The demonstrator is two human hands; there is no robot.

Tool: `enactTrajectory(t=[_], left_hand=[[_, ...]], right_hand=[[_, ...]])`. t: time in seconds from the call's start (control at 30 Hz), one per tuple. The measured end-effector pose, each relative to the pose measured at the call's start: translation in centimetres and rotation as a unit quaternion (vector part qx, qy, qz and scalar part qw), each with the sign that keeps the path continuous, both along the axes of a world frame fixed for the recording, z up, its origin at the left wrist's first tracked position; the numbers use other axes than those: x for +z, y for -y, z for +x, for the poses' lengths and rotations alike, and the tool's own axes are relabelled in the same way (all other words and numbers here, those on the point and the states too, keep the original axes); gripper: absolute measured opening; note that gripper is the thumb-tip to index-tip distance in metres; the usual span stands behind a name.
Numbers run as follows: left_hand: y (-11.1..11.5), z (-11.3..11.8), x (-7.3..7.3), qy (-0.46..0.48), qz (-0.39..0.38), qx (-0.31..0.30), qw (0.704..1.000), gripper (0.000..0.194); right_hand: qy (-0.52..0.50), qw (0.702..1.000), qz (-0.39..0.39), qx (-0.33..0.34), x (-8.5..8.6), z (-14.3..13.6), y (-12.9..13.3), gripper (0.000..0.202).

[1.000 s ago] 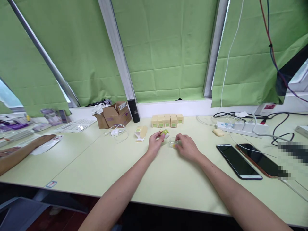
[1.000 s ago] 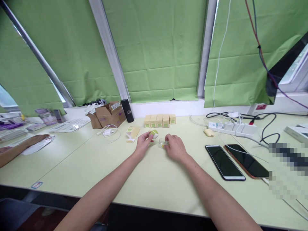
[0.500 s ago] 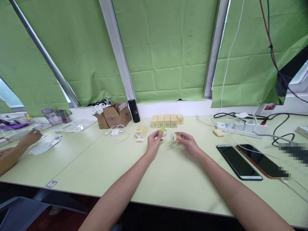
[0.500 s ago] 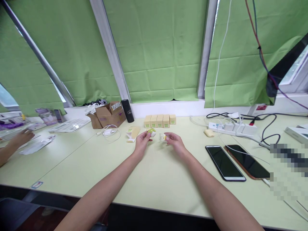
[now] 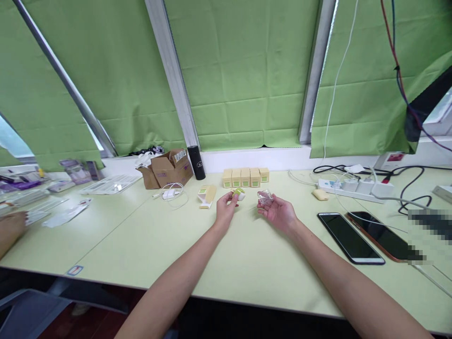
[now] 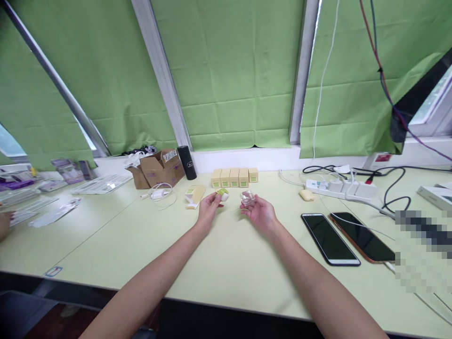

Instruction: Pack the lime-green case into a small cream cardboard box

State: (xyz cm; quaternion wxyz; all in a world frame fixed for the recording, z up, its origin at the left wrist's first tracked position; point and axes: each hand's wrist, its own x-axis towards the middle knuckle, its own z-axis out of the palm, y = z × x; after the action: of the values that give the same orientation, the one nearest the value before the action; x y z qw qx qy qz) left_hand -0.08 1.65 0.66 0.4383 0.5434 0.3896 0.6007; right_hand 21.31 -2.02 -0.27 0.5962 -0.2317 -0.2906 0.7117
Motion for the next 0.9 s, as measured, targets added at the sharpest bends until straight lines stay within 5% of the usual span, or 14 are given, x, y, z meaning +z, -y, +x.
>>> enactTrajectory(t=[0.57, 0.9], left_hand=[[0.3, 0.2, 0.1, -0.004, 0.015, -0.008, 1.000, 0.051], [0.7, 0.4, 0.2, -0.022, 0.028, -0.015, 0.999, 0.047]], right_hand=[[0.129, 0.985, 0.048, -0.100, 0.8, -0.5, 0.7, 0.061], [0.131, 0.988, 0.048, -0.071, 0.8, -0.9, 0.9, 0.056]])
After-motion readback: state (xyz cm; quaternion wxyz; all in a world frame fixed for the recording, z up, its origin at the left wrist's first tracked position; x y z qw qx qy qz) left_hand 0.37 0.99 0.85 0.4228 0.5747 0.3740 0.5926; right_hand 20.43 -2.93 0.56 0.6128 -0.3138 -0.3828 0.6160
